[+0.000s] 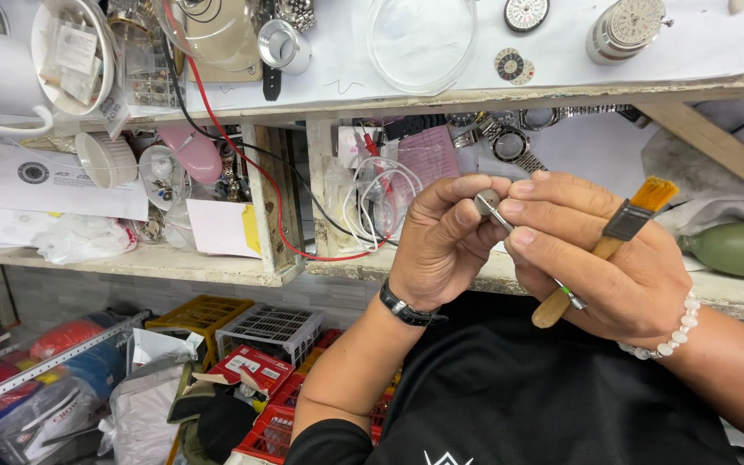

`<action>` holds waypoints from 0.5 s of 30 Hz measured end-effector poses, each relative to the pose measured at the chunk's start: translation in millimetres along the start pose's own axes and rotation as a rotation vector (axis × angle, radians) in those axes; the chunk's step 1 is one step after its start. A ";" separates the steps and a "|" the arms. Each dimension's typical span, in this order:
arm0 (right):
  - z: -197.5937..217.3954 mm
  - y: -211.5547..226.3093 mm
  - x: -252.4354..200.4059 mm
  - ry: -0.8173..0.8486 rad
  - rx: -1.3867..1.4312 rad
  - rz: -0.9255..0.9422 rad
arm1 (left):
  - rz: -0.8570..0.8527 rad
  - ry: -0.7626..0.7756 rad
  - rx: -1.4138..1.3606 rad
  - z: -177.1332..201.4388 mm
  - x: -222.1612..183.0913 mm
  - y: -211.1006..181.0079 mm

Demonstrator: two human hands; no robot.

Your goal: Cleaning a small watch component with a fine brush at a repair station.

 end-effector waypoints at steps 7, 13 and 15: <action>0.7 -0.7 2.1 0.004 0.019 0.007 | -0.006 -0.007 0.012 -1.0 1.3 -1.0; 0.6 -1.8 0.8 -0.004 0.037 0.007 | -0.008 -0.001 0.020 -1.2 1.7 -0.8; 2.1 -2.2 4.4 -0.012 0.050 0.017 | -0.016 -0.004 0.022 0.4 2.5 -0.5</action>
Point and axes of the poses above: each hand's wrist, its own x-axis towards the middle knuckle, its own z-axis out of the back of the hand, y = z × x, the point moved 10 cm from there along x, towards the middle knuckle
